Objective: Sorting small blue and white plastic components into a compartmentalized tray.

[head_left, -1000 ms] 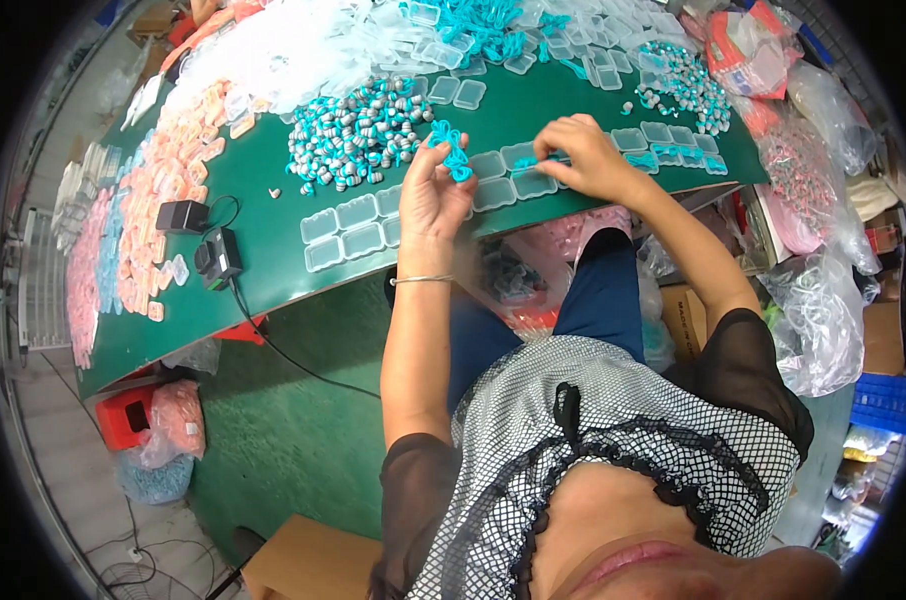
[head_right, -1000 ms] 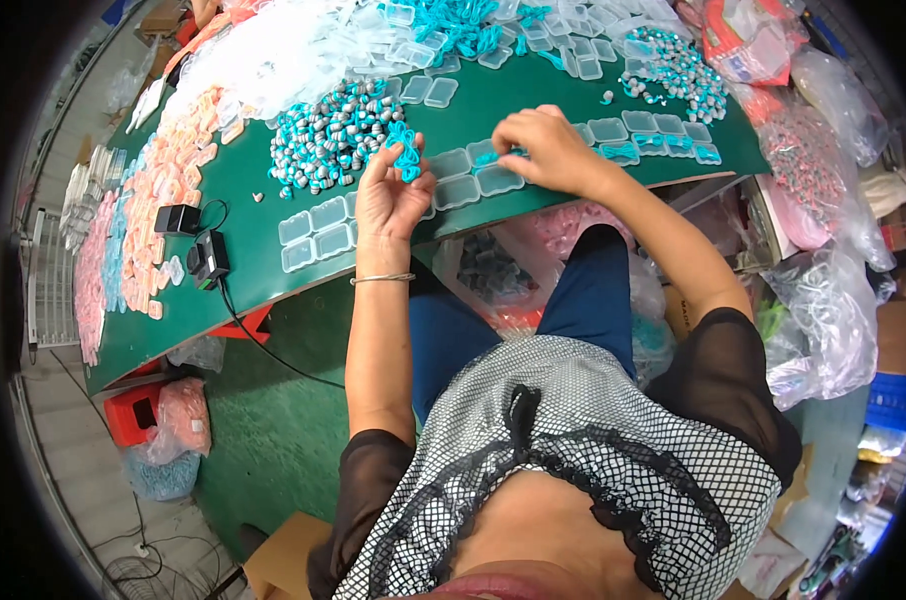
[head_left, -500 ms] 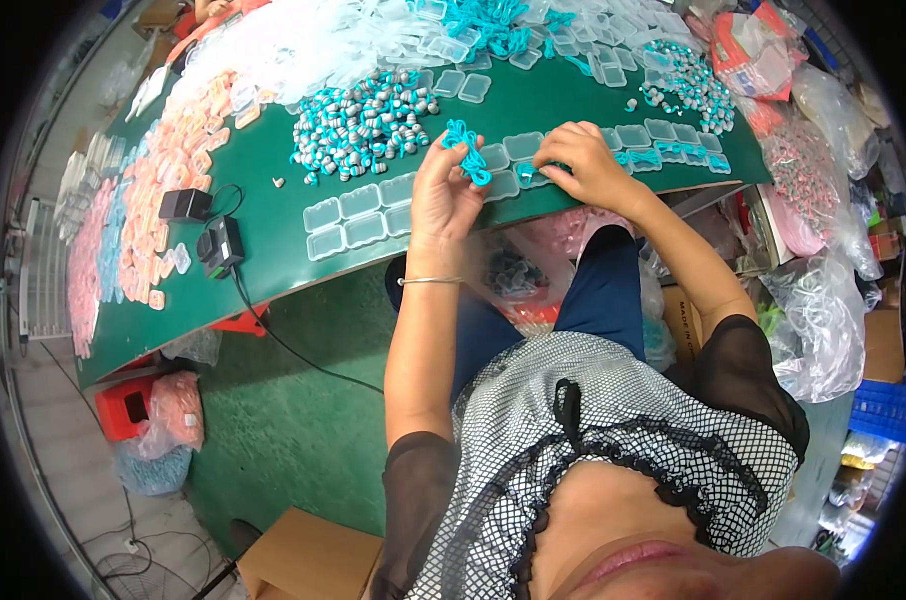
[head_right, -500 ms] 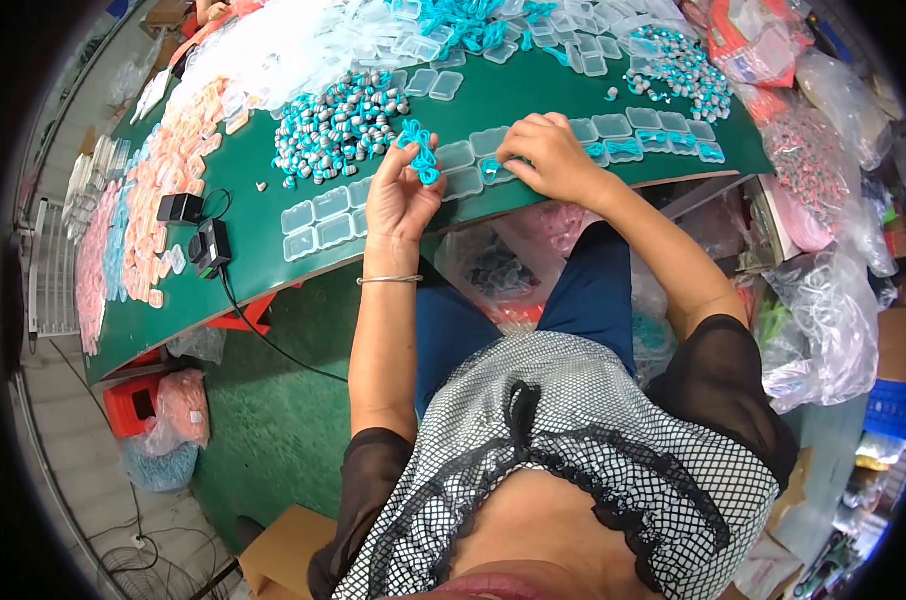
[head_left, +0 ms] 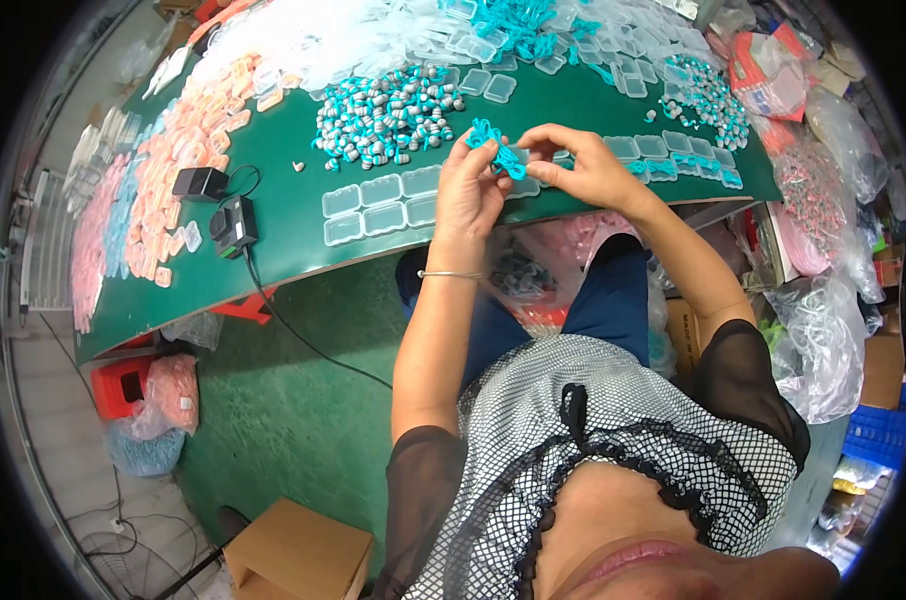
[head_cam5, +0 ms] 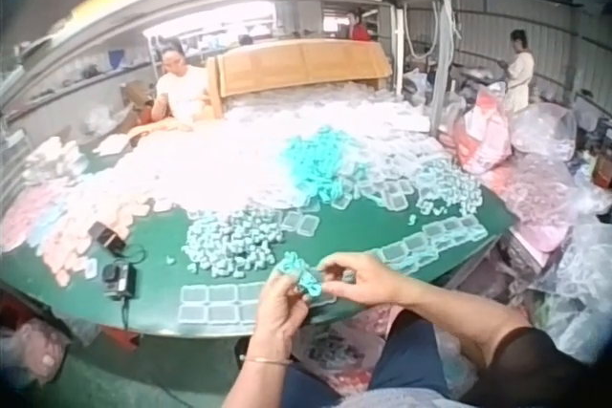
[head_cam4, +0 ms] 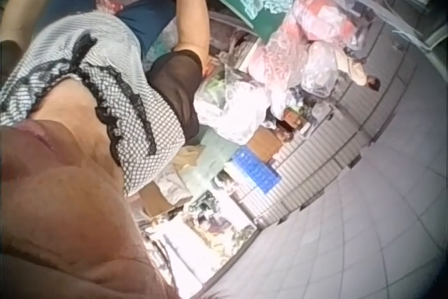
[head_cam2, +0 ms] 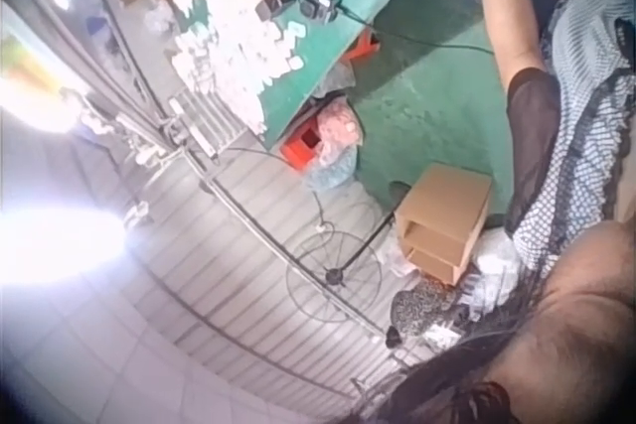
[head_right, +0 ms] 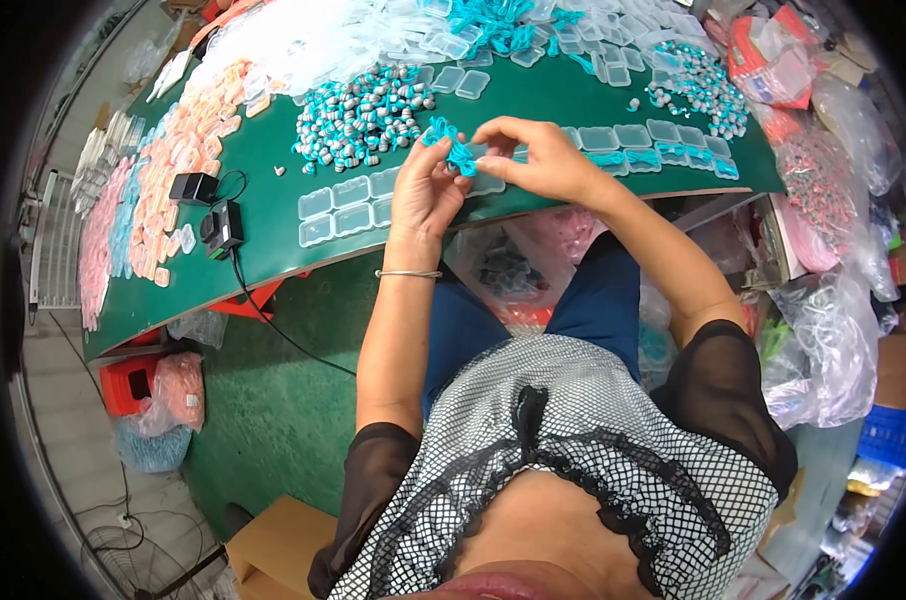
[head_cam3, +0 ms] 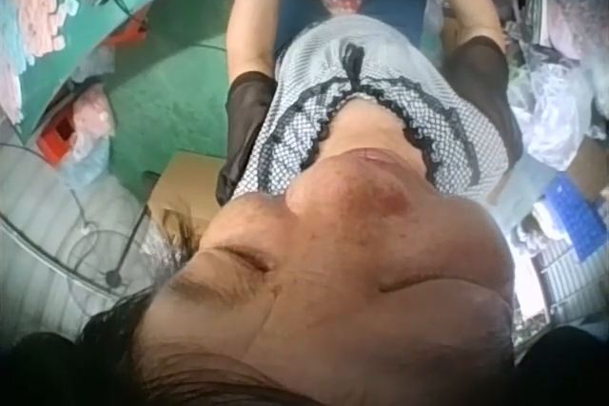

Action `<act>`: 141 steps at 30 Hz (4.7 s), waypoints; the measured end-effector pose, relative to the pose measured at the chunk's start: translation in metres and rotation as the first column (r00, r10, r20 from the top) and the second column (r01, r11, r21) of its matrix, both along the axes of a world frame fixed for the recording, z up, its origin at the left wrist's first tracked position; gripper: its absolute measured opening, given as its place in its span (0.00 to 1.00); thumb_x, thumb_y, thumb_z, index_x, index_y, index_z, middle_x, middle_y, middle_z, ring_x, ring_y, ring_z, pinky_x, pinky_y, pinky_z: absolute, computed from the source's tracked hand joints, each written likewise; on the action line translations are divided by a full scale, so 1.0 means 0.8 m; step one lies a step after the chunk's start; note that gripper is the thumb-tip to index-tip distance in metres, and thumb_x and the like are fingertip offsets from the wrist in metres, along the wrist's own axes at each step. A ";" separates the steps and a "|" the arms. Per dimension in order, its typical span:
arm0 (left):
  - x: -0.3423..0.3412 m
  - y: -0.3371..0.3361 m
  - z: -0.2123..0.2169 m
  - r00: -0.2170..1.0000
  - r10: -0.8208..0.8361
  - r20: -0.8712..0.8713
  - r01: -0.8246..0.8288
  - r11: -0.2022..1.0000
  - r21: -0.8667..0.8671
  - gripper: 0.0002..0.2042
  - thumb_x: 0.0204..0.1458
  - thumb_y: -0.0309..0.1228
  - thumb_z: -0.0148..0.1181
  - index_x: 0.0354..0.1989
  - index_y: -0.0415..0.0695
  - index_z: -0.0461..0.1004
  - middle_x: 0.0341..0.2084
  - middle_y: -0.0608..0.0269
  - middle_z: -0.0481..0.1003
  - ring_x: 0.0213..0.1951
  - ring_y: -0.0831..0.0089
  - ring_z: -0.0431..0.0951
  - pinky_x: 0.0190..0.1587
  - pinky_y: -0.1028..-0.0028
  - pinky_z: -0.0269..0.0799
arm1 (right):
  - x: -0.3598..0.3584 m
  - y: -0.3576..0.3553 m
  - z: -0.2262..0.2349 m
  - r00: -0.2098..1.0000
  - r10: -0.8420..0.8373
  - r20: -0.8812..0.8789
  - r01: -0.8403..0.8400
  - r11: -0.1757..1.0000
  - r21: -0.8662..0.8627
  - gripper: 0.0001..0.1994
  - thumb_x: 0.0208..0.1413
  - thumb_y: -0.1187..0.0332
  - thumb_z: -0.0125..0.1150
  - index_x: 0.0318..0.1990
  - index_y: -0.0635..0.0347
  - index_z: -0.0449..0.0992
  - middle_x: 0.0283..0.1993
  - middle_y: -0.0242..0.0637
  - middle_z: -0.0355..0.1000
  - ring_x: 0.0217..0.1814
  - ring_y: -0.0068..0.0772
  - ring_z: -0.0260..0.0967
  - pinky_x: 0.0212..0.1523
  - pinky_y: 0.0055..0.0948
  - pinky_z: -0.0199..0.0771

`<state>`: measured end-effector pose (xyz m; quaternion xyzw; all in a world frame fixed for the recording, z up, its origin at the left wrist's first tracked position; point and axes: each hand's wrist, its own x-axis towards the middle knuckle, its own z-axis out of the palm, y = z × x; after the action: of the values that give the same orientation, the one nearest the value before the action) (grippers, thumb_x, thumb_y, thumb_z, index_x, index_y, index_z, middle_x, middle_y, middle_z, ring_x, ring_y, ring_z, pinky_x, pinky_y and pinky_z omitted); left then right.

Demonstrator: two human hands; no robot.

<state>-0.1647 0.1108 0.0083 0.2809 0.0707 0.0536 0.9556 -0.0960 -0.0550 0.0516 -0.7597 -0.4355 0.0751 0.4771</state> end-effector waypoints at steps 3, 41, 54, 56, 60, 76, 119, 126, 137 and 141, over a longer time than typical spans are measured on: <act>0.003 0.003 -0.004 1.000 0.019 0.025 -0.019 1.000 -0.002 0.17 0.51 0.26 0.60 0.50 0.47 0.66 0.38 0.64 0.73 0.34 0.76 0.72 0.31 0.74 0.67 | -0.007 0.024 -0.005 0.982 0.067 -0.178 -0.045 0.991 0.126 0.16 0.51 0.71 0.64 0.47 0.62 0.71 0.35 0.29 0.72 0.36 0.17 0.68 0.37 0.20 0.70; -0.029 0.037 0.001 0.982 0.188 0.002 -0.188 0.981 -0.045 0.14 0.51 0.24 0.61 0.46 0.47 0.70 0.38 0.64 0.75 0.34 0.76 0.74 0.33 0.75 0.67 | 0.001 0.022 -0.041 0.796 0.001 0.606 0.175 0.957 -0.232 0.05 0.45 0.67 0.64 0.32 0.50 0.77 0.33 0.26 0.70 0.43 0.34 0.66 0.47 0.38 0.56; -0.048 0.054 -0.002 0.987 0.162 0.008 -0.162 0.980 0.113 0.13 0.50 0.25 0.63 0.44 0.42 0.72 0.36 0.63 0.75 0.38 0.72 0.75 0.35 0.73 0.71 | -0.016 0.087 -0.014 0.993 0.026 -0.116 -0.014 0.994 0.108 0.08 0.49 0.73 0.63 0.36 0.63 0.74 0.31 0.28 0.73 0.32 0.18 0.69 0.37 0.22 0.72; -0.055 0.062 0.004 0.966 0.251 -0.054 -0.245 0.964 0.099 0.13 0.50 0.25 0.62 0.45 0.41 0.72 0.38 0.61 0.75 0.38 0.70 0.75 0.35 0.73 0.71 | -0.017 0.081 -0.014 0.996 0.025 -0.089 -0.017 0.996 0.085 0.07 0.50 0.75 0.61 0.37 0.63 0.74 0.32 0.29 0.72 0.33 0.19 0.69 0.38 0.23 0.71; -0.064 0.080 0.001 0.946 0.319 -0.056 -0.315 0.946 0.079 0.14 0.51 0.27 0.62 0.46 0.40 0.72 0.39 0.59 0.74 0.38 0.70 0.74 0.37 0.71 0.69 | -0.020 0.074 -0.027 0.977 0.076 0.199 -0.054 0.992 -0.114 0.08 0.46 0.75 0.62 0.36 0.59 0.75 0.31 0.35 0.73 0.32 0.27 0.71 0.37 0.27 0.69; -0.066 0.078 -0.003 0.957 0.285 -0.053 -0.280 0.957 0.081 0.16 0.55 0.30 0.57 0.50 0.37 0.69 0.43 0.52 0.72 0.43 0.62 0.74 0.44 0.66 0.72 | -0.026 0.080 -0.034 0.702 0.108 0.704 0.060 0.976 -0.210 0.05 0.45 0.68 0.65 0.30 0.52 0.76 0.33 0.29 0.70 0.40 0.33 0.67 0.46 0.37 0.59; -0.108 0.125 -0.008 0.942 0.333 0.023 -0.334 0.942 0.041 0.19 0.58 0.31 0.53 0.56 0.37 0.62 0.47 0.46 0.71 0.51 0.49 0.71 0.54 0.54 0.69 | -0.045 0.138 -0.038 0.706 0.161 0.689 0.000 0.974 -0.227 0.04 0.45 0.67 0.64 0.31 0.49 0.77 0.31 0.28 0.71 0.41 0.32 0.68 0.52 0.45 0.56; -0.104 0.126 0.002 0.947 0.321 0.011 -0.320 0.945 0.070 0.19 0.60 0.34 0.49 0.57 0.37 0.62 0.52 0.44 0.68 0.55 0.48 0.69 0.55 0.54 0.68 | -0.027 0.154 -0.020 0.955 0.127 0.268 -0.145 0.988 0.047 0.09 0.47 0.68 0.62 0.37 0.58 0.76 0.36 0.35 0.75 0.36 0.37 0.72 0.39 0.31 0.72; -0.103 0.130 0.013 0.913 0.395 0.104 -0.408 0.883 0.231 0.25 0.57 0.35 0.56 0.62 0.43 0.59 0.53 0.59 0.66 0.54 0.67 0.65 0.54 0.62 0.62 | -0.047 0.195 -0.015 0.959 0.270 0.089 -0.275 0.960 0.048 0.12 0.46 0.75 0.64 0.41 0.63 0.75 0.35 0.34 0.75 0.35 0.24 0.71 0.39 0.25 0.72; -0.125 0.167 0.023 0.793 0.601 0.104 -0.554 0.638 0.535 0.21 0.53 0.31 0.60 0.56 0.42 0.67 0.51 0.61 0.68 0.52 0.69 0.68 0.53 0.70 0.65 | -0.043 0.192 -0.033 0.918 0.196 0.345 -0.182 0.981 -0.072 0.09 0.45 0.67 0.65 0.35 0.54 0.74 0.33 0.32 0.76 0.36 0.32 0.74 0.40 0.34 0.69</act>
<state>-0.2650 0.2440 0.0264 0.5020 0.1786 0.3618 0.7650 -0.1302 0.0987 0.0252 -0.7242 -0.5832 -0.0075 0.3679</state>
